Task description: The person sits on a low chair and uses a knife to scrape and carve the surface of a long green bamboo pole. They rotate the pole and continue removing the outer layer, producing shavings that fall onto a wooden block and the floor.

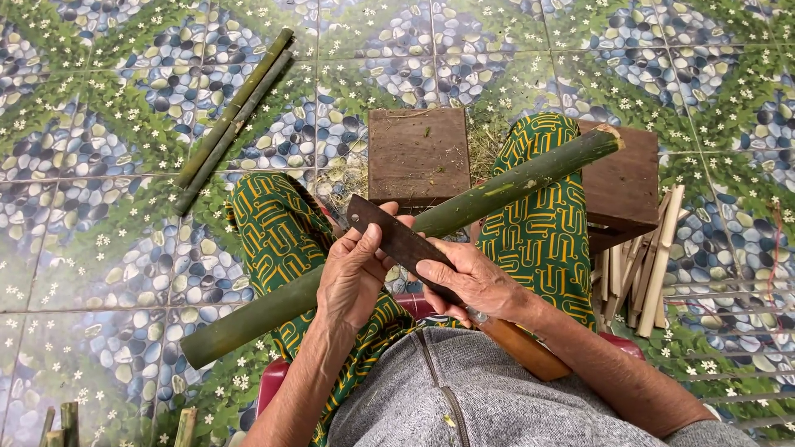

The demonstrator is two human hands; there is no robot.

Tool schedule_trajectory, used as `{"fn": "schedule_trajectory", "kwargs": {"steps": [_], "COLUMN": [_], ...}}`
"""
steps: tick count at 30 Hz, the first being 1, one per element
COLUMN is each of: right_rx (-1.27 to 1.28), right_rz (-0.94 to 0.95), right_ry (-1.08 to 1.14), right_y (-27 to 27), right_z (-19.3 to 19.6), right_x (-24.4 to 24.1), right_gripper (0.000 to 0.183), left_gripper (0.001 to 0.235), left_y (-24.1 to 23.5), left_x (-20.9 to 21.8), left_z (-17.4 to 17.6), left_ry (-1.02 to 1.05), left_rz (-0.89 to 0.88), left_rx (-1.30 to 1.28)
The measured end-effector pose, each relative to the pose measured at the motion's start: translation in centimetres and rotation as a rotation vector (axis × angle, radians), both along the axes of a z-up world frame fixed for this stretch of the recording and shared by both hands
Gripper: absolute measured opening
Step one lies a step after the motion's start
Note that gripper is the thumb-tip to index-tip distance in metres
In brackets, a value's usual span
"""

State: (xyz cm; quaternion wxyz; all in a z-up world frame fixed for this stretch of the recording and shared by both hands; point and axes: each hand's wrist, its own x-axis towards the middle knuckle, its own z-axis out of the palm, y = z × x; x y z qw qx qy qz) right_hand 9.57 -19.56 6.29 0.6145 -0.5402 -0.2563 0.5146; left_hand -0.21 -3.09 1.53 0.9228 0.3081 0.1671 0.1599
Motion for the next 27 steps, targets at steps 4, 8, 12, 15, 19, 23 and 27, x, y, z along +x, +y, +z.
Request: {"fn": "schedule_trajectory", "kwargs": {"steps": [4,8,12,15,19,23,27], "right_rx": [-0.004,-0.005,-0.027,-0.041,-0.034,-0.04,-0.075], "right_rz": [-0.002,-0.001,-0.003,-0.012,-0.016,-0.019,-0.12], "right_ry": [-0.001,0.02,0.016,0.031,0.033,0.03,0.027], "right_y": [0.0,0.0,-0.2,-0.3,-0.5,-0.3,-1.9], "right_z": [-0.3,-0.6,-1.7,-2.1,-2.8,-2.5,-2.3], "right_x": [0.1,0.2,0.3,0.5,0.4,0.4,2.8], "right_gripper": [0.023,0.023,0.024,0.025,0.031,0.031,0.034], "left_gripper": [0.05,0.05,0.05,0.051,0.047,0.043,0.035], "left_y": [0.0,0.1,0.1,-0.5,-1.0,-0.9,0.1], "left_x": [0.1,0.2,0.1,0.1,0.2,0.4,-0.4], "left_z": [-0.6,-1.0,-0.7,0.9,0.2,-1.1,0.5], "left_ry": [-0.002,0.005,0.005,0.017,0.003,0.042,0.283], "left_rz": [-0.001,0.005,-0.004,-0.048,-0.081,-0.054,-0.028], "left_rx": [-0.023,-0.033,-0.013,0.061,0.068,0.21,1.216]}}
